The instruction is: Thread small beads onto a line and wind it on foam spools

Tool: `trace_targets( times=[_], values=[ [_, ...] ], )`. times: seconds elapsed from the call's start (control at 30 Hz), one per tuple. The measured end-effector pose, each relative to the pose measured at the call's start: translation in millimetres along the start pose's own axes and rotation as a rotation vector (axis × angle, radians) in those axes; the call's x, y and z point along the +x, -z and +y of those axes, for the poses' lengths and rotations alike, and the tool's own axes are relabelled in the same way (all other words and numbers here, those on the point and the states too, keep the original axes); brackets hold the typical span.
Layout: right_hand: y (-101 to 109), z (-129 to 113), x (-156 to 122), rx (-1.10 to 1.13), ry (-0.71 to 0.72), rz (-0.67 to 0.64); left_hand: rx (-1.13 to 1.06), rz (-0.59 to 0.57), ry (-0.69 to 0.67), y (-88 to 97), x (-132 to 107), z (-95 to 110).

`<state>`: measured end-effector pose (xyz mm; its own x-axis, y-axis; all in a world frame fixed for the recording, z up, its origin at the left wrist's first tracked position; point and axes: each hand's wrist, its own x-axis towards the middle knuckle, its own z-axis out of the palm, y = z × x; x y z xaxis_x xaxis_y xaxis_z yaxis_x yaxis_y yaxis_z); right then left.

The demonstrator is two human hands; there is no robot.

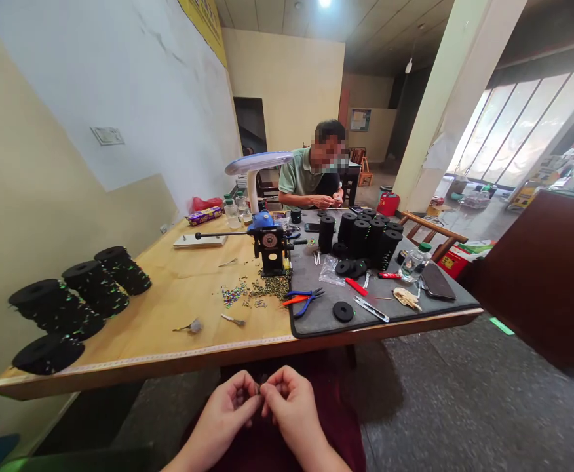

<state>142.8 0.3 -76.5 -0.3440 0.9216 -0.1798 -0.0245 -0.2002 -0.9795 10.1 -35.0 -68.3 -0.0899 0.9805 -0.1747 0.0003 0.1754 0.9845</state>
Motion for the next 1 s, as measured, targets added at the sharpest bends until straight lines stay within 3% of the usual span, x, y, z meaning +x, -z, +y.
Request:
trace_targets(
  times=[0.27,0.43,0.6,0.73,1.0],
  values=[
    [1.3,5.8,1.0,-0.076,0.063,0.003,0.096,0.017,-0.072,-2.2,-0.7,1.0],
    [1.0,7.7,1.6,-0.062,0.069,0.005,-0.053,-0.016,0.021,-3.1,0.7,0.5],
    [1.6,2.6,1.3,-0.001,-0.025,0.008,-0.325,-0.071,0.182,-0.9,0.5,-0.9],
    [2.3,5.2,3.0,0.067,-0.080,-0.034,-0.337,-0.163,0.197,0.7,-0.4,2.0],
    [4.9,6.6,-3.3,0.078,-0.162,-0.041,-0.210,-0.026,0.153,1.6,1.6,1.0]
  ],
)
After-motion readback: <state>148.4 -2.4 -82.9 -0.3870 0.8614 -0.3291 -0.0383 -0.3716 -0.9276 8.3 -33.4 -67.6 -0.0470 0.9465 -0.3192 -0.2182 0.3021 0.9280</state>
